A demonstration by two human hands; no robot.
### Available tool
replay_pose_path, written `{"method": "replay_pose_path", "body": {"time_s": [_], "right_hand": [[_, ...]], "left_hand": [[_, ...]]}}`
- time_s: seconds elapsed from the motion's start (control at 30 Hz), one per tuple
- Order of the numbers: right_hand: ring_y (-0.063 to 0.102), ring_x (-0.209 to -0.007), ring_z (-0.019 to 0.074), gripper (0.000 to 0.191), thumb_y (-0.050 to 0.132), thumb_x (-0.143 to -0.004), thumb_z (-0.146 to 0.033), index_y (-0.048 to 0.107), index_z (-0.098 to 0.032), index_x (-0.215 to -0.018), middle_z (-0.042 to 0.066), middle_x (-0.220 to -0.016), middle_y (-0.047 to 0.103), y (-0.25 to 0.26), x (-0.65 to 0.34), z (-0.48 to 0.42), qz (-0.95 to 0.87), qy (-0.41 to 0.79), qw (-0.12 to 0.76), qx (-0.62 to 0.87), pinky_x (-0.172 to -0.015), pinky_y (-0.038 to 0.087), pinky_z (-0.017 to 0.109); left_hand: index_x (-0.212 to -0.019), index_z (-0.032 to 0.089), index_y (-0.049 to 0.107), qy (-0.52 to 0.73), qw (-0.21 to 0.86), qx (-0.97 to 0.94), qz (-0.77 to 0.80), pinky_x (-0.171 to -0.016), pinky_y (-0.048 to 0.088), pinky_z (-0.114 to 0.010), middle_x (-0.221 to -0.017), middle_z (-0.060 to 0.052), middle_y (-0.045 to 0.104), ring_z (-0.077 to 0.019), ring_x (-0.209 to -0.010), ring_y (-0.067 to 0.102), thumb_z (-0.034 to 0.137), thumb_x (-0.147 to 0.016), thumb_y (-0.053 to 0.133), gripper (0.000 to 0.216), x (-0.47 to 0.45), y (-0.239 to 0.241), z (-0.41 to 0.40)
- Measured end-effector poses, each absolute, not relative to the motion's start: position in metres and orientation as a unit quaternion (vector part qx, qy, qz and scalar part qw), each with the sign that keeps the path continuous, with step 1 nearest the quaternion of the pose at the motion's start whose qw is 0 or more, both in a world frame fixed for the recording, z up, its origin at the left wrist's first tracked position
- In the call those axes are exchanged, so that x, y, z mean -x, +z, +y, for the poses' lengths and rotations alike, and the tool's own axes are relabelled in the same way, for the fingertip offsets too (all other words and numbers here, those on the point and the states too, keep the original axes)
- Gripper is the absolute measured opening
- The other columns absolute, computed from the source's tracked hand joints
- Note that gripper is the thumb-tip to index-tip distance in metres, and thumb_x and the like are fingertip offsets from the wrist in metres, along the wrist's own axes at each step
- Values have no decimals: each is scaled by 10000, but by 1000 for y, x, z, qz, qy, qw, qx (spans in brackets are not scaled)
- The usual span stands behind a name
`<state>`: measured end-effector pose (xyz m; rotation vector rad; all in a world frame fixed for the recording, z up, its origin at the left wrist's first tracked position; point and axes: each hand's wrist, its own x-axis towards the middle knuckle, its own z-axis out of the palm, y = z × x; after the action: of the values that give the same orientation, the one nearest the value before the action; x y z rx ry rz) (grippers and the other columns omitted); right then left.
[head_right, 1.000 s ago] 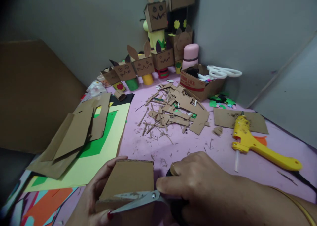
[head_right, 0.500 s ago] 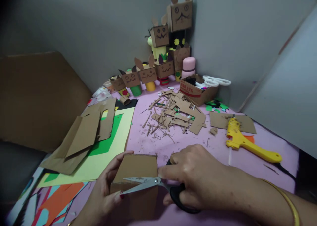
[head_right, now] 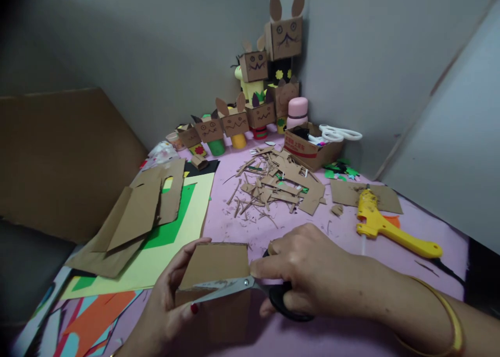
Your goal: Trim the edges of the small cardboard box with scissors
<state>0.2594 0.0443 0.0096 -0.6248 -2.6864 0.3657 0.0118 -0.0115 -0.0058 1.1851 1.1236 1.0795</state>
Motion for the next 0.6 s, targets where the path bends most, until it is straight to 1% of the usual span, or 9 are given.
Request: {"method": "replay_pose_path", "body": {"time_s": [0.07, 0.17, 0.27, 0.37, 0.43, 0.5, 0.6], "right_hand": [[521, -576, 135, 164, 606, -855, -381, 651, -225, -875, -9, -660, 617, 9, -259, 44, -951, 127, 166, 229, -515, 226, 284], [520, -582, 144, 168, 575, -868, -381, 621, -222, -839, -1, -684, 628, 11, -257, 41, -953, 117, 142, 239, -522, 234, 293], [531, -601, 155, 145, 565, -869, -358, 590, -221, -828, 4, -717, 634, 15, -256, 38, -955, 112, 121, 247, -533, 256, 295], [546, -629, 168, 133, 604, -845, -347, 582, -216, -857, 12, -749, 640, 21, -255, 35, -953, 121, 107, 258, -549, 293, 291], [553, -644, 177, 192, 662, -805, -348, 591, -211, -919, 22, -775, 650, 26, -256, 33, -949, 125, 107, 267, -555, 313, 289], [557, -650, 174, 233, 706, -776, -338, 594, -215, -939, 17, -783, 651, 29, -258, 32, -946, 138, 106, 275, -555, 319, 283], [546, -647, 155, 183, 704, -790, -343, 579, -220, -843, -4, -760, 631, 30, -261, 32, -941, 158, 100, 282, -549, 301, 275]], "left_hand": [[-1156, 255, 520, 469, 552, -494, 481, -787, 548, -294, -1038, -54, 717, -265, -970, 674, 530, -548, 816, 730, -14, -6, -11], [-1168, 240, 494, 448, 553, -502, 491, -783, 547, -284, -1049, -66, 714, -263, -973, 673, 524, -560, 810, 743, -15, -8, -11], [-1189, 234, 489, 444, 559, -491, 500, -793, 547, -285, -1068, -70, 710, -265, -990, 669, 537, -531, 822, 797, -17, -11, -13], [-1180, 254, 510, 473, 556, -474, 493, -802, 550, -294, -1071, -60, 718, -259, -974, 678, 527, -506, 838, 797, -19, -13, -15], [-1177, 270, 514, 482, 565, -467, 479, -803, 551, -289, -1068, -49, 723, -251, -967, 684, 488, -522, 843, 765, -19, -13, -16], [-1184, 272, 513, 478, 582, -458, 473, -796, 549, -274, -1063, -40, 724, -244, -973, 684, 461, -527, 847, 761, -18, -13, -16], [-1189, 258, 507, 455, 582, -472, 481, -768, 547, -241, -1042, -34, 720, -226, -963, 683, 466, -537, 844, 763, -15, -14, -14]]}}
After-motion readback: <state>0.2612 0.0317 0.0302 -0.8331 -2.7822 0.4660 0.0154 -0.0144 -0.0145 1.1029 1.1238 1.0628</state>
